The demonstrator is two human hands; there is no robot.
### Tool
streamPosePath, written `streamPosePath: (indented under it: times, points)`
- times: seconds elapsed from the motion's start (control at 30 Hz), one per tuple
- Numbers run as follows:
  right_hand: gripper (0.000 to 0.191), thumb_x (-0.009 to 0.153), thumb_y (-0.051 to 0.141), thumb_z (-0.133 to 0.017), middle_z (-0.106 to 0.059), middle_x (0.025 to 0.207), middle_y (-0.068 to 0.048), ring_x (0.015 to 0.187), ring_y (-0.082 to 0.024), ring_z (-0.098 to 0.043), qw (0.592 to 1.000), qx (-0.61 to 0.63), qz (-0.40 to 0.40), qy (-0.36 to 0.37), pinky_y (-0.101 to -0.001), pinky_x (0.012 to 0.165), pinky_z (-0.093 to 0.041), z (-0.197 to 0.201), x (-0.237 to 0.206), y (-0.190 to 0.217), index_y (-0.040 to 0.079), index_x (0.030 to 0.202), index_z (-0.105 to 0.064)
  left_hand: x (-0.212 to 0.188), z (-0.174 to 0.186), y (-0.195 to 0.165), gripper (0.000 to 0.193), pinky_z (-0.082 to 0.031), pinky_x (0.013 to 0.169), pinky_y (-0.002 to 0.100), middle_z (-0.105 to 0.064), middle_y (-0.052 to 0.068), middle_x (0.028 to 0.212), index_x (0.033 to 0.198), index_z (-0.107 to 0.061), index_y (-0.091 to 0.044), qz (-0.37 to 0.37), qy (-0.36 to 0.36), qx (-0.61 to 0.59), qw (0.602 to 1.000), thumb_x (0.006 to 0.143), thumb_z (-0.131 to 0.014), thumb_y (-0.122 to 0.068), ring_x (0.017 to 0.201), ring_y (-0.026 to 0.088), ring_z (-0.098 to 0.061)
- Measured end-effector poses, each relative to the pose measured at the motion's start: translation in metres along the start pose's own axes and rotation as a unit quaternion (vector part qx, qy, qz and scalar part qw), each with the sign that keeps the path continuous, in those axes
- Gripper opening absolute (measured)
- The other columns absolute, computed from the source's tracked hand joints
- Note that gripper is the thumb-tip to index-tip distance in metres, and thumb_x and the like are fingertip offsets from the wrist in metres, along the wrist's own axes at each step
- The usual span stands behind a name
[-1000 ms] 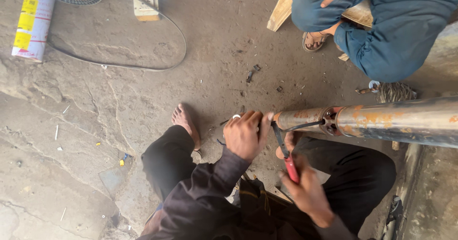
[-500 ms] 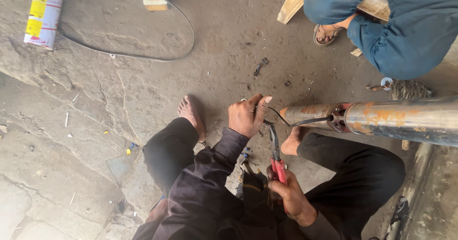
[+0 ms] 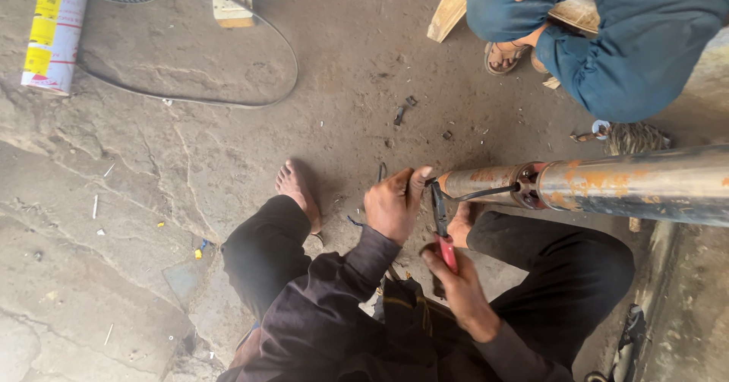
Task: The person sits on the ground and uses red-handled pliers to strip insulation from the ends of a black electrical cable and to cut and trim wire ends, working on the cable of a metal cylindrical pump body lying on the ground. They handle small blue connector pieces and repeatedly cut and reposition the cable ends.
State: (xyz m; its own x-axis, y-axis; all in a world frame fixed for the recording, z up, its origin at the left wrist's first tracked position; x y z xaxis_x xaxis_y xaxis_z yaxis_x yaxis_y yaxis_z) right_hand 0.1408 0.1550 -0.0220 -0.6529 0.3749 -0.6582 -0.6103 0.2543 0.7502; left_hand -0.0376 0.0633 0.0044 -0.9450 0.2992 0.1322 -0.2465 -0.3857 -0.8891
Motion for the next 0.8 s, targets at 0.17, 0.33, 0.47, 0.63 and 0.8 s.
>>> streamPosePath:
  times: [0.17, 0.33, 0.47, 0.63, 0.8]
  points:
    - [0.016, 0.095, 0.016, -0.063, -0.056, 0.072, 0.002, 0.060, -0.006, -0.050, 0.994, 0.059, 0.090, 0.014, -0.0240, 0.053, -0.039, -0.015, 0.017, -0.017, 0.001, 0.092, -0.066, -0.013, -0.022, 0.002, 0.050, -0.050, 0.053, 0.037, -0.065, 0.010, 0.063, 0.091, -0.072, -0.006, 0.116, 0.035, -0.145, 0.982, 0.105, -0.049, -0.049, 0.053, 0.024, -0.065]
    - [0.013, 0.092, 0.014, -0.059, -0.053, 0.062, -0.001, 0.046, -0.011, -0.046, 0.984, 0.177, 0.022, -0.015, -0.0291, 0.043, -0.035, -0.026, 0.022, -0.029, 0.003, 0.086, -0.061, -0.032, -0.043, 0.012, 0.046, -0.048, 0.057, 0.037, -0.060, 0.016, 0.068, 0.097, -0.063, -0.003, 0.115, 0.052, -0.195, 0.973, 0.110, -0.046, -0.044, 0.057, 0.025, -0.054]
    - [0.014, 0.093, 0.016, -0.060, -0.052, 0.061, -0.002, 0.046, -0.011, -0.046, 0.990, 0.130, 0.047, -0.030, -0.0294, 0.043, -0.036, -0.025, 0.024, -0.025, 0.005, 0.084, -0.062, -0.035, -0.044, 0.018, 0.045, -0.049, 0.058, 0.038, -0.057, 0.017, 0.069, 0.096, -0.062, -0.001, 0.098, 0.066, -0.186, 0.975, 0.114, -0.048, -0.041, 0.059, 0.026, -0.047]
    - [0.014, 0.094, 0.016, -0.063, -0.056, 0.066, -0.005, 0.048, -0.013, -0.047, 0.895, -0.283, 0.341, -0.052, -0.0290, 0.041, -0.038, 0.014, 0.021, 0.004, 0.005, 0.086, -0.064, 0.004, 0.007, 0.009, 0.033, -0.051, 0.049, 0.036, -0.065, 0.007, 0.065, 0.105, -0.071, -0.009, -0.092, 0.159, -0.042, 0.982, 0.103, -0.057, -0.038, 0.048, 0.022, -0.061]
    - [0.016, 0.089, 0.016, -0.066, -0.054, 0.061, -0.004, 0.049, -0.015, -0.052, 0.909, -0.322, 0.264, 0.020, -0.0365, 0.050, -0.043, 0.050, -0.006, 0.031, 0.001, 0.088, -0.060, 0.023, 0.061, -0.018, 0.033, -0.047, 0.050, 0.039, -0.065, 0.007, 0.066, 0.082, -0.071, -0.008, -0.238, 0.150, -0.016, 0.959, 0.098, -0.068, -0.037, 0.055, 0.027, -0.064]
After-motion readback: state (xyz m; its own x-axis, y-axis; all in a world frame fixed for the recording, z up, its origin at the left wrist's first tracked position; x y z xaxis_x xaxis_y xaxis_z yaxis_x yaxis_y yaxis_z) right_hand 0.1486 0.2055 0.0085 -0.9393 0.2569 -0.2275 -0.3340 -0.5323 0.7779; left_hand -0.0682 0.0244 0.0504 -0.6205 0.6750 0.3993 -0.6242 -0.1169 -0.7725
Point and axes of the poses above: each hand's wrist, its own x-axis towards the middle knuckle, its own z-axis out of the back of the hand, y = z × x, the point moved 2 cm from there along x, towards the middle knuckle
